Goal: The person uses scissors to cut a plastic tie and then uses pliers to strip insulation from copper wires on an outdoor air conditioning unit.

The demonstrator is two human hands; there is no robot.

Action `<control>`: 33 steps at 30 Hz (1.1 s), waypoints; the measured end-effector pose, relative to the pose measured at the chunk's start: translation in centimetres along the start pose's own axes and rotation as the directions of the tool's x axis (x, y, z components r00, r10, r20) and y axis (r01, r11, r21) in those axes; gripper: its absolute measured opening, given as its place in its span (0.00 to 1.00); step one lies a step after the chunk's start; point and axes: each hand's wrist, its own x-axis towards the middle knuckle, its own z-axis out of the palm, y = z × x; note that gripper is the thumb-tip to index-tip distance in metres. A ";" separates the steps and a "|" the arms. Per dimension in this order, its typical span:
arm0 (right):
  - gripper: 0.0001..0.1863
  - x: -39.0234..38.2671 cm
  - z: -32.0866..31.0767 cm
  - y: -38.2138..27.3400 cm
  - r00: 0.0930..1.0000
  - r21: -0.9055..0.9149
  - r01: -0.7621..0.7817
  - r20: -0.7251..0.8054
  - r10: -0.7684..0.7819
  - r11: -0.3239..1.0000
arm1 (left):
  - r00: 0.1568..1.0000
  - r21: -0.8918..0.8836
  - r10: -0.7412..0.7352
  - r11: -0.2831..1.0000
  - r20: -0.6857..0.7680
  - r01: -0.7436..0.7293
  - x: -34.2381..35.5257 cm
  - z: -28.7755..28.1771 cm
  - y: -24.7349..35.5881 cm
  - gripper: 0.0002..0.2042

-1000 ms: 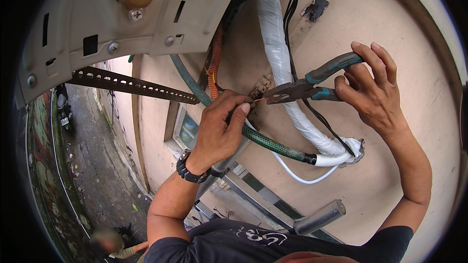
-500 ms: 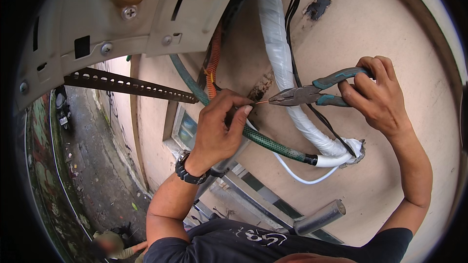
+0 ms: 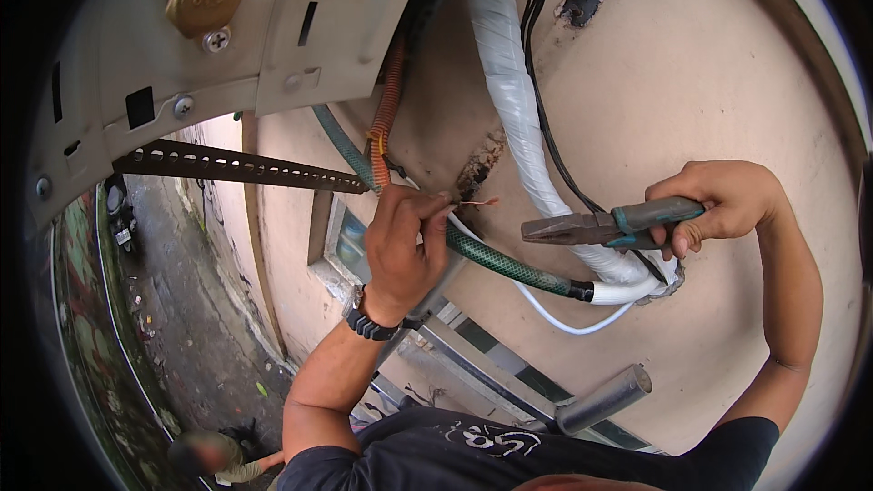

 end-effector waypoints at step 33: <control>0.06 2.8 4.8 -1.4 0.573 -0.883 -0.454 -0.395 -0.718 0.123 | 0.932 -0.255 -0.266 0.910 0.247 0.327 1.5 -1.2 0.9 0.06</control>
